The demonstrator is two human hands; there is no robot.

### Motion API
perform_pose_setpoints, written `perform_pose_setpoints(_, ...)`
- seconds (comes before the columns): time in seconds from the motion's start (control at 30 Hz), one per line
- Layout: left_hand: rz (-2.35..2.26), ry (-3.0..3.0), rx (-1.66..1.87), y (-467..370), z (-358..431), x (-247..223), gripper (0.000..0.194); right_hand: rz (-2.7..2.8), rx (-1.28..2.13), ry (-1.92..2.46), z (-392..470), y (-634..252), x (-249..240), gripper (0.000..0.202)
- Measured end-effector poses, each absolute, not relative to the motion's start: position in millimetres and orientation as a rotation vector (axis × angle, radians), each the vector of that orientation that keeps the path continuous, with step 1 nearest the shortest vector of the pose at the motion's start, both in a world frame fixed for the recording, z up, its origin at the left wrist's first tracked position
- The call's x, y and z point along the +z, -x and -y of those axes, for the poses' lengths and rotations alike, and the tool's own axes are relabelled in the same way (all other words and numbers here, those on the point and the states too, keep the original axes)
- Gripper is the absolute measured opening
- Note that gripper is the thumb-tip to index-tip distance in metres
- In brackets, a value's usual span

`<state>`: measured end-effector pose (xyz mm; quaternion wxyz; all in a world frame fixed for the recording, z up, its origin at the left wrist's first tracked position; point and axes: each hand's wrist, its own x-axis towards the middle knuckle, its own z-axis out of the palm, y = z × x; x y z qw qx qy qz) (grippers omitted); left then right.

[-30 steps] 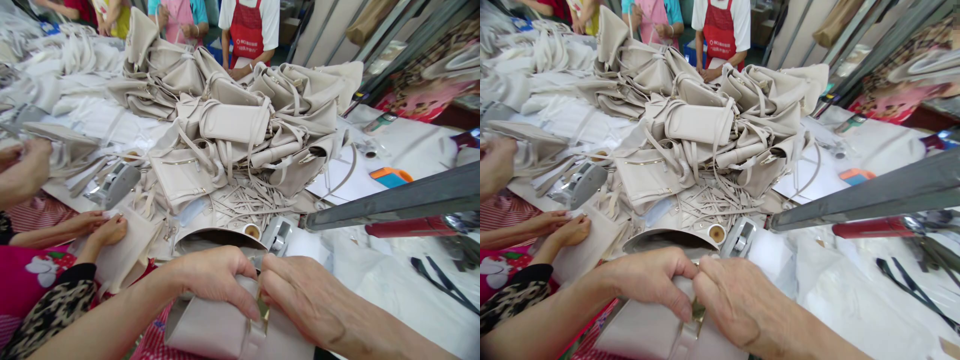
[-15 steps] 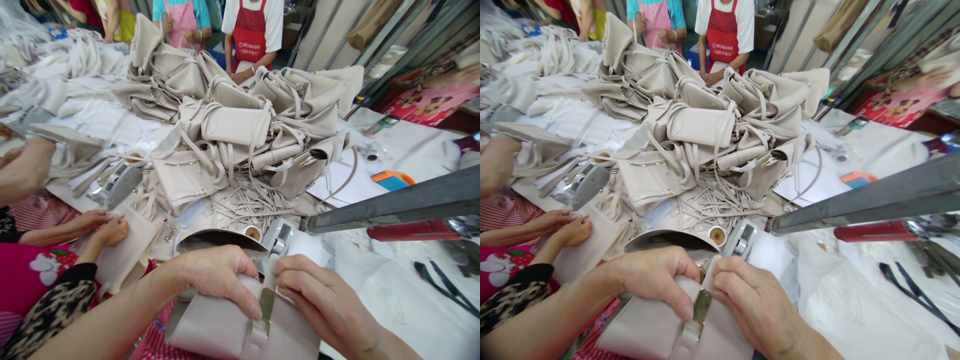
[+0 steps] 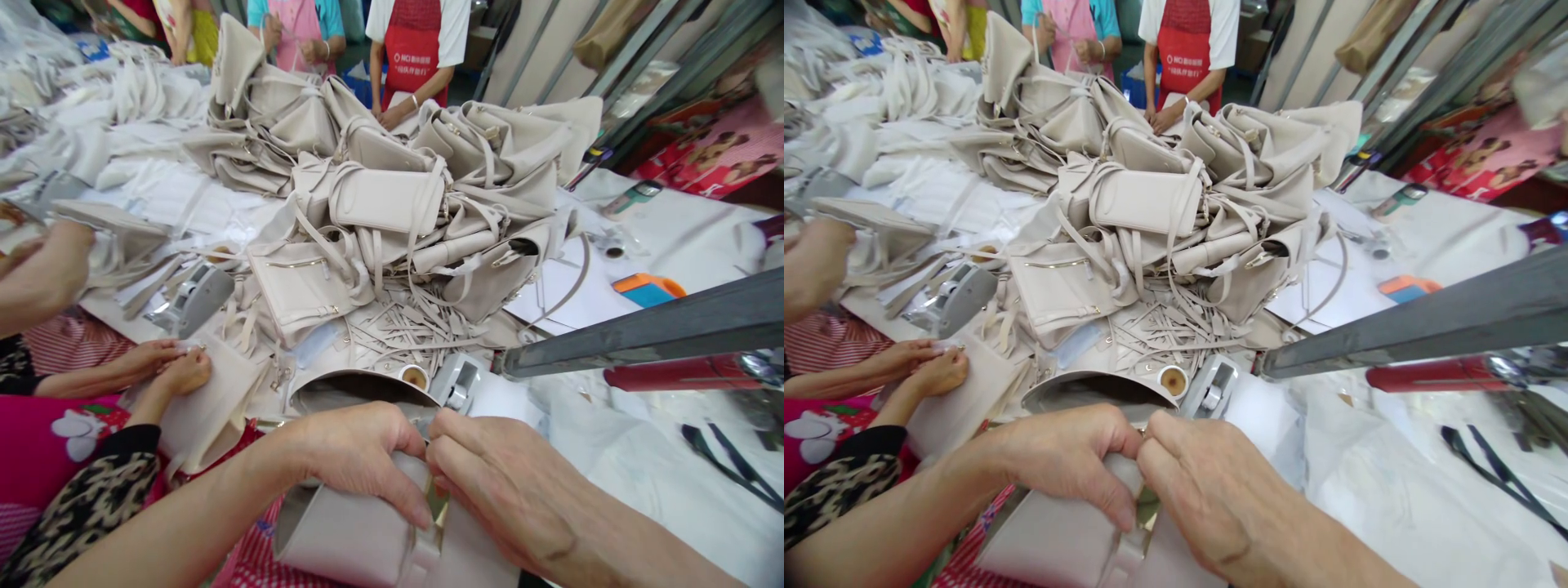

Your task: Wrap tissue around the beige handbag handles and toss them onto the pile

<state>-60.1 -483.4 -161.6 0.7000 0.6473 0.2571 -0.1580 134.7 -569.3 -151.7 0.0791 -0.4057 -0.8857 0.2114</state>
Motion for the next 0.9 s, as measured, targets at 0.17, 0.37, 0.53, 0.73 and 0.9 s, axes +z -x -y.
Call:
perform_pose_setpoints(0.17,-0.591,-1.392,-0.344,61.7,481.9,-162.4,0.033,2.68,0.45,1.181,574.6,-130.2,-166.1,0.018)
perform_pose_setpoints(0.37,-0.591,-1.382,-0.358,64.3,478.4,-161.8,0.028,2.522,0.547,1.121,578.1,-133.8,-157.6,0.021)
perform_pose_setpoints(0.53,-0.626,-1.328,-0.407,63.5,476.9,-159.1,0.03,2.447,0.541,1.168,585.3,-139.6,-151.2,0.02)
perform_pose_setpoints(0.73,-0.606,-1.408,-0.405,60.0,480.3,-152.6,0.029,2.254,0.558,1.234,586.1,-137.6,-159.2,0.019)
perform_pose_setpoints(0.9,-0.687,-1.648,-0.366,60.8,490.0,-132.6,0.027,2.095,0.945,1.251,585.8,-134.6,-150.6,0.015)
